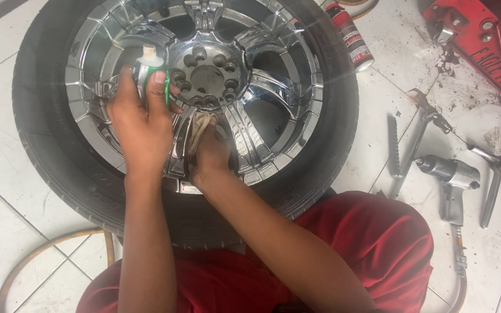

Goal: Apply polishing compound and rub a chrome car wheel with a cloth.

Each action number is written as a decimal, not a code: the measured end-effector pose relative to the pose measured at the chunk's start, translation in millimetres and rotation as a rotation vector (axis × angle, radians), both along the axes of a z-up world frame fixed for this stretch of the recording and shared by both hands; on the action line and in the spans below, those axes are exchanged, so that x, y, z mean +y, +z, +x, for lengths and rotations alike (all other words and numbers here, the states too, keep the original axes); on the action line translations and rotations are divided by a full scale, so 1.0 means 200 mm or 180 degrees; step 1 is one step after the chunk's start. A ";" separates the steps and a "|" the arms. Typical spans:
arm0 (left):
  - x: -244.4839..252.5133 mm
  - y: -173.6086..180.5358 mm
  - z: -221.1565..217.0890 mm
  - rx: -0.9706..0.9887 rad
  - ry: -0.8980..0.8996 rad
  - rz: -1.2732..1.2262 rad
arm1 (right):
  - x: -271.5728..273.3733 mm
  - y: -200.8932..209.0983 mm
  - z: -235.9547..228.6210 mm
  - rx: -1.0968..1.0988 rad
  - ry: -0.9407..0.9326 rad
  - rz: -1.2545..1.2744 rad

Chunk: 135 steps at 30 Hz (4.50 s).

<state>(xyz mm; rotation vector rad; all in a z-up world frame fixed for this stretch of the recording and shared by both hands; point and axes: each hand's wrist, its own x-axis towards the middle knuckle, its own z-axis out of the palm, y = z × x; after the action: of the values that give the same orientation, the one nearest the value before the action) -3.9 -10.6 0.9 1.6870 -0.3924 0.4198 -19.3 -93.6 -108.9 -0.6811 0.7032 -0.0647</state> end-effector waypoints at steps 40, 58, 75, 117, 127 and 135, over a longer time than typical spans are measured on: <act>0.01 0.01 0.00 0.0012 -0.0018 -0.0051 | -0.07 -0.06 0.04 0.0284 0.0128 0.0328; 0.03 0.02 0.01 0.0125 0.0063 0.0054 | -0.05 0.09 0.01 0.0393 0.0477 0.0312; 0.16 -0.05 0.08 0.0002 0.0142 -0.0274 | -0.08 -0.03 0.02 -0.0149 0.0334 0.1057; 0.22 -0.05 0.10 0.0140 0.0282 -0.0702 | -0.02 0.28 -0.29 -0.2323 0.2161 -0.6857; 0.22 -0.05 0.10 -0.0042 0.0182 -0.0931 | -0.40 0.34 -0.14 -0.1811 0.2222 -0.7060; 0.20 -0.06 0.09 -0.0086 0.0243 -0.0839 | -0.32 0.41 -0.12 -0.2456 0.2098 -0.5933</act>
<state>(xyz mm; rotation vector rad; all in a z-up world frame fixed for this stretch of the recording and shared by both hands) 13.7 29.9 -11.2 1.4440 -0.2797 0.5277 -43.5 -157.6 -26.7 -2.4414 -0.6057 -0.3691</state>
